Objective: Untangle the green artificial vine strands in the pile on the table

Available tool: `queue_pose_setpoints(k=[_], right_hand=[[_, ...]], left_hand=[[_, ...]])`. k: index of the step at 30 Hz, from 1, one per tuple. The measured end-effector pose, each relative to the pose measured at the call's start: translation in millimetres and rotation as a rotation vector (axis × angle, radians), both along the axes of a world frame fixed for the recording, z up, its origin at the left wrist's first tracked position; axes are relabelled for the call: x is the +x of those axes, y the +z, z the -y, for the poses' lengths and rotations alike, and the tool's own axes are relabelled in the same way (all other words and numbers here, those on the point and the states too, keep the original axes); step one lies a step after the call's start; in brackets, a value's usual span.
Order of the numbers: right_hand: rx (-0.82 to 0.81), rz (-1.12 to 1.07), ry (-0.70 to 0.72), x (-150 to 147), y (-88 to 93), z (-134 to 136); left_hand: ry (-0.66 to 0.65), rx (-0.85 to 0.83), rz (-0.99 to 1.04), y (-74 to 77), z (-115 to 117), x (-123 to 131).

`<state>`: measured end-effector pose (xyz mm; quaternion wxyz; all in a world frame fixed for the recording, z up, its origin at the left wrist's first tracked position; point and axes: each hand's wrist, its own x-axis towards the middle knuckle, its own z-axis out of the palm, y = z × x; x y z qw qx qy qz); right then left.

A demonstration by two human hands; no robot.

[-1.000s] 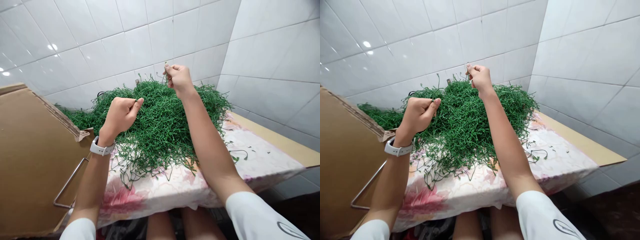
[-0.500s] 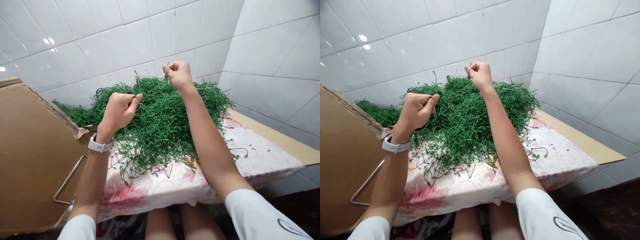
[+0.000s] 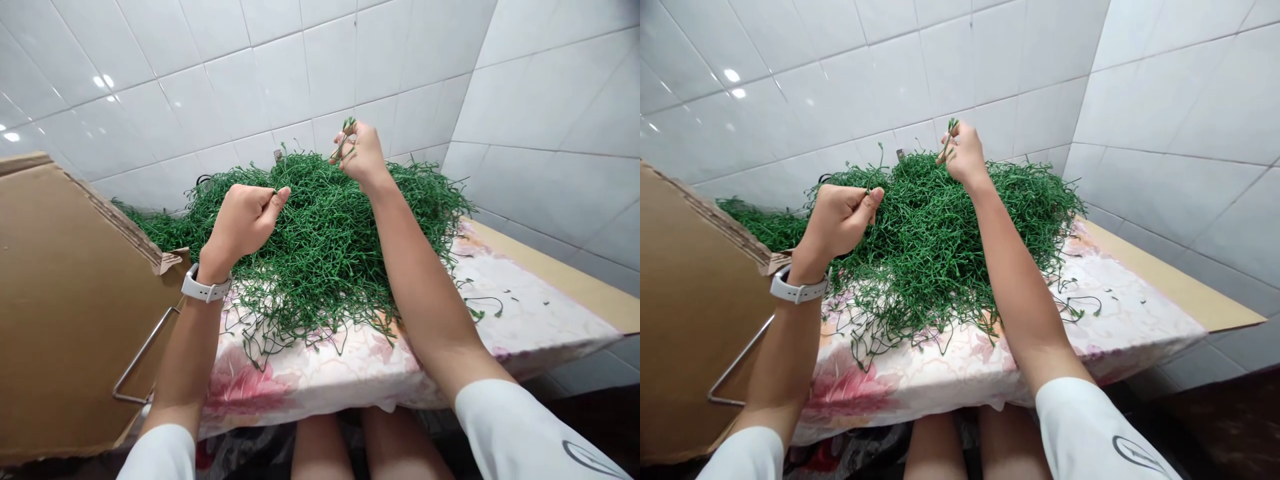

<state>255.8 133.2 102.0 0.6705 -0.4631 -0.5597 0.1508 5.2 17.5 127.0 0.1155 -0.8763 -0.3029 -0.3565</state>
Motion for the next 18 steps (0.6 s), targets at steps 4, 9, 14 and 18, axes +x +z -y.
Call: queue_pose_setpoints(k=[4,9,14,18], right_hand=[[-0.024,0.029,-0.045,0,1.7,-2],[-0.041,-0.090,0.010,-4,7.7,9],[-0.001,-0.070,0.267,-19,17.4,37],[0.026,0.050,0.441,-45,24.9,60]], left_hand=[[0.006,0.004,0.004,-0.2,0,-1],[-0.018,-0.027,0.052,-2.7,-1,1],[-0.110,-0.102,0.352,-9.9,-9,9],[-0.169,-0.085,0.394,-14.6,-17,13]])
